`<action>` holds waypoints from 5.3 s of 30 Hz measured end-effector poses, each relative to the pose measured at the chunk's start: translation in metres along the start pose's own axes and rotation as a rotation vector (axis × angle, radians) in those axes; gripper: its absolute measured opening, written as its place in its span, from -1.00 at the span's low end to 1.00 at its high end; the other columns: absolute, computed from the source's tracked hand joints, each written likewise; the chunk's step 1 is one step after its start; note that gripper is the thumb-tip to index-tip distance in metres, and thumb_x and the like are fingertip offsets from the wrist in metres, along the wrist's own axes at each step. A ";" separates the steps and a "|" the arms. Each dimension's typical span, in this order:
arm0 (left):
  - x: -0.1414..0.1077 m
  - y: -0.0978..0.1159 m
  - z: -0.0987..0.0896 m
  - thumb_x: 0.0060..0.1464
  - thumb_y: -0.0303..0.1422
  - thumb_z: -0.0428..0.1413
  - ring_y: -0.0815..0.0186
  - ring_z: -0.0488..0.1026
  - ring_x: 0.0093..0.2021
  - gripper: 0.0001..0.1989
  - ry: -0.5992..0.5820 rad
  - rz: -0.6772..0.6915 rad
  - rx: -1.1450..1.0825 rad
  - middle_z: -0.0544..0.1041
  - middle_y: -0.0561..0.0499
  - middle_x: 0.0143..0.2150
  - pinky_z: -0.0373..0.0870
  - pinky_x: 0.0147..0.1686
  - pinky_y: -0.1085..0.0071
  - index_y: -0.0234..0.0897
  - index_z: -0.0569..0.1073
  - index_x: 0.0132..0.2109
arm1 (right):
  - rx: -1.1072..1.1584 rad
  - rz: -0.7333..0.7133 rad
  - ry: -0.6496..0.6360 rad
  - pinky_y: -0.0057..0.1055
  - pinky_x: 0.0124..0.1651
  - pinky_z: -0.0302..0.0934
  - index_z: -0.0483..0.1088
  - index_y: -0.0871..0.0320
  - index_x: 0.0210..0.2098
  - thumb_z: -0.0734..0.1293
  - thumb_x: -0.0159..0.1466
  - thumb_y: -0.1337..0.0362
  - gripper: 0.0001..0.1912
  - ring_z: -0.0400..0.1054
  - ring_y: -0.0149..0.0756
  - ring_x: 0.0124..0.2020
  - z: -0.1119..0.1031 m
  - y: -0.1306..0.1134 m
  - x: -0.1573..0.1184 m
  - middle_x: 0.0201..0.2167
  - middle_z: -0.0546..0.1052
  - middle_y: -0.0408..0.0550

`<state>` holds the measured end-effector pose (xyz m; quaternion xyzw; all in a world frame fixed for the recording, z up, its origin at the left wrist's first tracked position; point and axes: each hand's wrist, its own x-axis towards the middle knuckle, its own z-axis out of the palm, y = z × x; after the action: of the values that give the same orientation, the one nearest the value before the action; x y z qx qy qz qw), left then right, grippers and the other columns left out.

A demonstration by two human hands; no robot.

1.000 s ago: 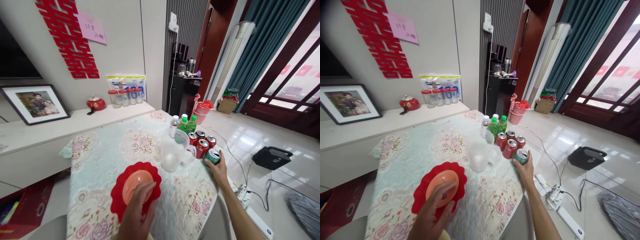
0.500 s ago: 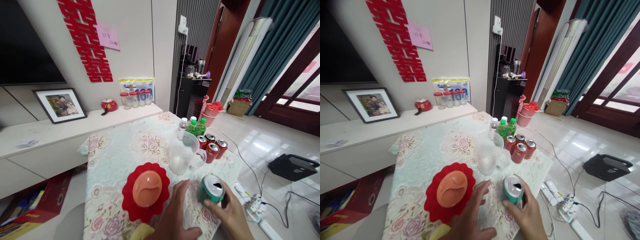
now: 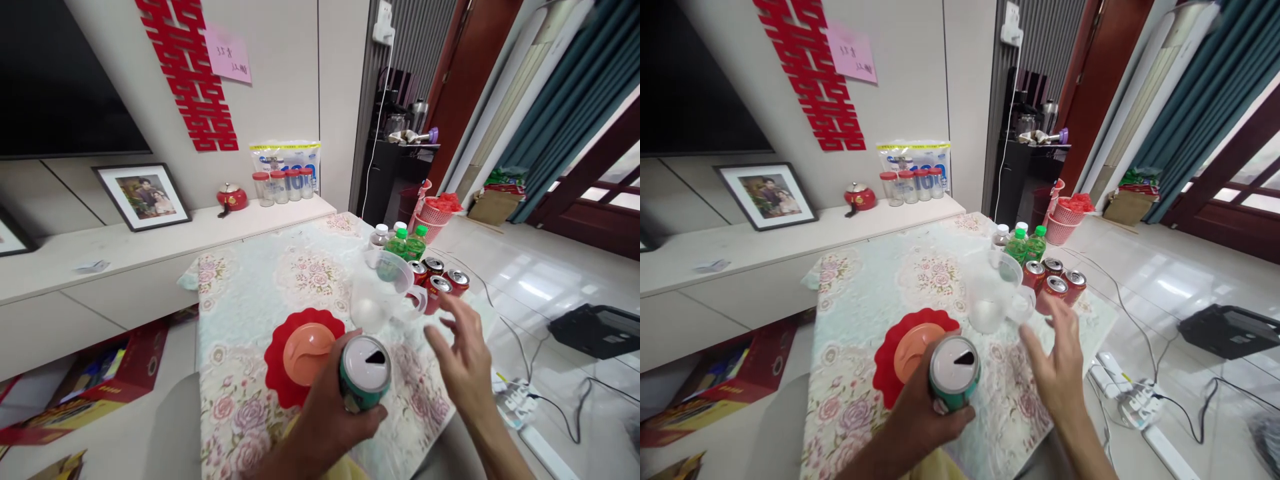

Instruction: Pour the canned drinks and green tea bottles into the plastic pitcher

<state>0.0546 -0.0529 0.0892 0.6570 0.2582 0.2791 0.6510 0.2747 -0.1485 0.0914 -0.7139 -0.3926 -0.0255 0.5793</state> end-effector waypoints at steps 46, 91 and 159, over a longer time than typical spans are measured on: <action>0.083 0.116 -0.064 -0.04 -0.30 0.33 0.08 0.47 0.03 -0.39 -0.400 0.364 0.973 0.59 0.01 0.06 0.36 0.06 0.13 -0.06 0.45 0.19 | 0.534 0.251 -0.027 -0.59 -0.48 0.14 0.38 0.24 -0.23 0.31 0.50 -0.05 -0.57 0.14 -0.58 -0.53 0.019 0.048 -0.080 -0.47 0.31 -0.25; 0.088 0.158 -0.014 -0.15 -0.51 0.38 -0.05 0.48 -0.04 -0.44 -0.574 0.477 1.722 0.55 -0.13 -0.02 0.50 -0.21 0.12 -0.18 0.45 0.04 | 0.596 0.216 -0.044 -0.59 -0.47 0.14 0.34 0.24 -0.29 0.33 0.49 0.01 -0.59 0.16 -0.57 -0.51 0.019 0.048 -0.081 -0.48 0.28 -0.25; 0.088 0.165 0.009 -0.08 -0.53 0.39 0.01 0.49 -0.05 -0.70 -0.502 0.883 1.709 0.60 -0.02 -0.22 0.24 -0.08 0.06 -0.20 0.52 -0.21 | 0.554 0.243 -0.035 -0.56 -0.41 0.24 0.41 0.25 -0.14 0.32 0.49 -0.01 -0.61 0.24 -0.55 -0.46 0.021 0.059 -0.085 -0.38 0.39 -0.19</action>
<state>0.1195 -0.0007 0.2565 0.9826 -0.0402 0.0694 -0.1677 0.2421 -0.1773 -0.0047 -0.5707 -0.3064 0.1642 0.7440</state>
